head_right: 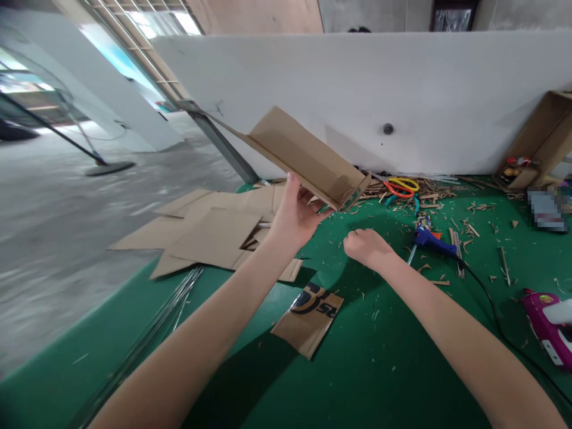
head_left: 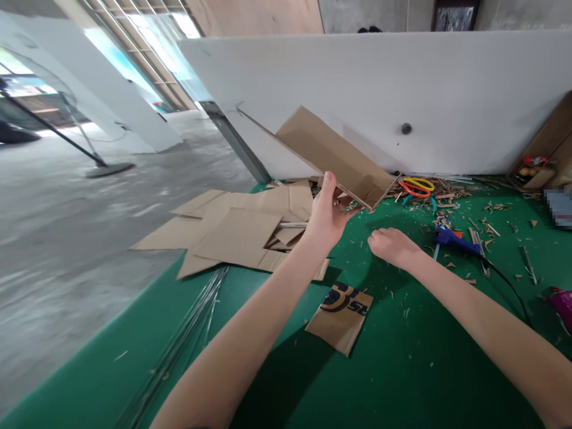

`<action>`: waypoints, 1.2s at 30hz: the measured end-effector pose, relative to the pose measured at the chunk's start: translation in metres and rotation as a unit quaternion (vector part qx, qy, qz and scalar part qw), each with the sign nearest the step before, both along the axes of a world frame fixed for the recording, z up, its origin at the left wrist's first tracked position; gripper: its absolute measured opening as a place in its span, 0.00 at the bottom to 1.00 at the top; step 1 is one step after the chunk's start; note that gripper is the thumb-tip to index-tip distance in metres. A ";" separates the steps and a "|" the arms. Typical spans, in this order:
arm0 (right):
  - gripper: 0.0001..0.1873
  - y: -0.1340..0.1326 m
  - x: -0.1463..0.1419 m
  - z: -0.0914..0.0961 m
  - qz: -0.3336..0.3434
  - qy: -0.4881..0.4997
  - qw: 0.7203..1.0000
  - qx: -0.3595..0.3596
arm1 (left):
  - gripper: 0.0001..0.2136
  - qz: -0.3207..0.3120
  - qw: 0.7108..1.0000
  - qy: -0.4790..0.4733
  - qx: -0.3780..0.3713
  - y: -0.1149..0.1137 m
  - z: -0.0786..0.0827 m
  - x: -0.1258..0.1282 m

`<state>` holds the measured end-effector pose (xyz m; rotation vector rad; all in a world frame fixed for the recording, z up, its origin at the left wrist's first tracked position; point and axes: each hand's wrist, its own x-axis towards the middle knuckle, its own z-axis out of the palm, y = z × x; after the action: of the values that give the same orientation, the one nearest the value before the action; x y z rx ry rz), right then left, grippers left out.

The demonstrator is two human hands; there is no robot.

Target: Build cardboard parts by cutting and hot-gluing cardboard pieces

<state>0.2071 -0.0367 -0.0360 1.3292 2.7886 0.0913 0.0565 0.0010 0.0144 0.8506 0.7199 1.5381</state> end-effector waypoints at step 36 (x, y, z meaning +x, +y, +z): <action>0.13 -0.009 0.003 0.012 -0.010 0.039 0.995 -0.095 | 0.24 -0.014 1.000 0.004 -0.011 0.006 -0.008 -0.003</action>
<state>0.2096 -0.0453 -0.0240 1.3419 2.7628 -0.2259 0.0539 0.0070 0.0061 0.8476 0.7263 1.5005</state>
